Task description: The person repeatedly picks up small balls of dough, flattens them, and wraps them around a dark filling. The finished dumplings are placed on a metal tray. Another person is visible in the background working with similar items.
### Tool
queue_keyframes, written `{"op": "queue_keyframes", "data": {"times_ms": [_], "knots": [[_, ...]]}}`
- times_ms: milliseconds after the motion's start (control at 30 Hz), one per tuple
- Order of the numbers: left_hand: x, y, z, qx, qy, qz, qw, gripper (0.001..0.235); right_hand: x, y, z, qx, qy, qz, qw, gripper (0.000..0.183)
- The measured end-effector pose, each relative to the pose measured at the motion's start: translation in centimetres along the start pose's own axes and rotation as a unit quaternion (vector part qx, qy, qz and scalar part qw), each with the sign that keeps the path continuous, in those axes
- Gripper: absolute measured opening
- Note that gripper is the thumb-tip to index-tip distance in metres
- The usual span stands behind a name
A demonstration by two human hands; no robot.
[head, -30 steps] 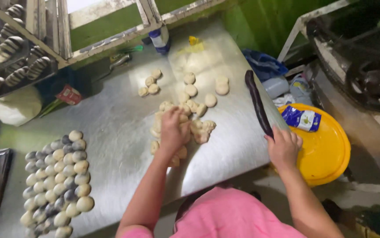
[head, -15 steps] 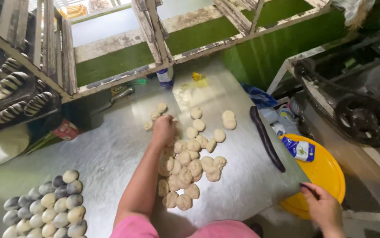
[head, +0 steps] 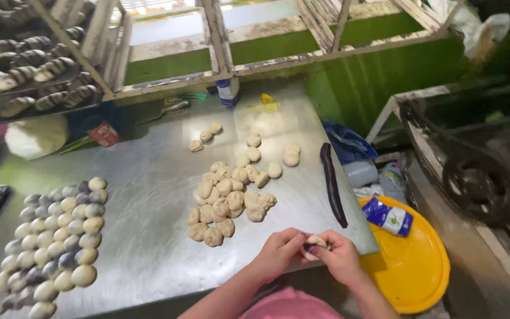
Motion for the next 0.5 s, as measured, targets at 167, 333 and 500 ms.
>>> {"op": "queue_keyframes", "data": {"times_ms": [167,333,500], "knots": [[0.9,-2.1,-4.4,0.151,0.205,0.139,0.957,0.014,0.7,-0.2,-1.1,0.036,-0.050,-0.136,0.989,0.026],[-1.9,-4.4,-6.3,0.222,0.338,0.243,0.882,0.013,3.2,-1.4,-0.2,0.054,-0.065,-0.281,0.956,0.070],[-3.0,-5.2,-4.8,0.022,0.257,0.162,0.952,0.034,4.9,-2.5,-0.4,-0.203,-0.250,-0.177,0.930,0.074]]}}
Point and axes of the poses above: each hand's wrist, its own y-axis towards the middle knuckle, its own x-axis out of the palm, z = x × y, the point moved 1 cm from there along y, towards the middle knuckle, and after that the axes turned 9 degrees about x, right-handed, at the moved point
